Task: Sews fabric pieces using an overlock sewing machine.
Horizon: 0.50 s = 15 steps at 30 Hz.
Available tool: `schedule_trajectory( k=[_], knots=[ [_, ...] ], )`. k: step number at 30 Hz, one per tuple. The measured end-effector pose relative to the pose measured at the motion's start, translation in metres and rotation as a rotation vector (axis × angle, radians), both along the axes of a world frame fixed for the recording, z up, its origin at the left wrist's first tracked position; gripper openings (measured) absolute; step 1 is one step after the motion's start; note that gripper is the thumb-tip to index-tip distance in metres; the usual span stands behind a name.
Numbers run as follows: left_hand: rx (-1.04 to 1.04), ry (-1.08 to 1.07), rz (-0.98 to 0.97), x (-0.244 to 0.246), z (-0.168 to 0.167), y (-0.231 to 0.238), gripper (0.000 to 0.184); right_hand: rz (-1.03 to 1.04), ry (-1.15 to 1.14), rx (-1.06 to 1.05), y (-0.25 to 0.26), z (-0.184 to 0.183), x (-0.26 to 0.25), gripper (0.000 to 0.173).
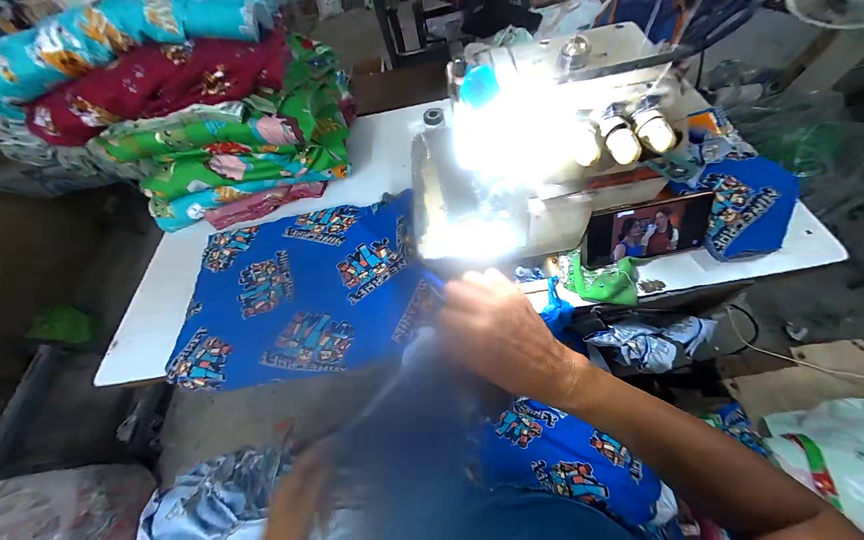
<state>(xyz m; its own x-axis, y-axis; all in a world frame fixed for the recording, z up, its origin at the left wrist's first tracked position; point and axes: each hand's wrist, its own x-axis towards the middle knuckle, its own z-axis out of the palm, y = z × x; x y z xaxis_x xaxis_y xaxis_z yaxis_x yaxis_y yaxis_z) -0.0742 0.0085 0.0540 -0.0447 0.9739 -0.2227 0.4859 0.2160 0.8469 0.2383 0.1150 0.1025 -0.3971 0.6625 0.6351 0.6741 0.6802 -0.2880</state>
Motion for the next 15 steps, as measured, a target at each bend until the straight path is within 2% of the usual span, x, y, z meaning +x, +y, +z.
schedule_trajectory(
  k=[2,5,6,8,9,10,13,15],
  knots=[
    [0.261,-0.156,0.267,-0.040,0.016,0.022,0.024,0.123,0.011,-0.140,-0.028,-0.007,0.006,0.039],
    [0.602,-0.267,0.222,-0.095,0.061,0.074,0.034,0.325,0.061,-0.278,-0.065,-0.008,0.024,0.041],
    [0.642,-0.271,0.257,-0.092,0.078,0.091,0.036,0.366,0.084,-0.321,-0.075,-0.007,0.033,0.042],
    [0.659,-0.219,0.517,-0.043,0.117,0.130,0.023,0.438,0.142,-0.431,-0.093,-0.008,0.054,0.046],
    [0.648,-0.178,0.516,-0.028,0.128,0.152,0.022,0.467,0.165,-0.486,-0.101,-0.011,0.064,0.048],
    [0.647,-0.155,0.399,-0.017,0.132,0.175,0.022,0.489,0.188,-0.533,-0.109,-0.017,0.073,0.049],
    [0.894,0.045,-0.132,0.015,0.118,0.260,0.039,0.483,0.264,-0.688,-0.135,-0.043,0.091,0.047],
    [0.912,0.087,-0.303,0.081,0.112,0.292,0.043,0.389,0.250,-0.807,-0.152,-0.066,0.102,0.044]
  ],
)
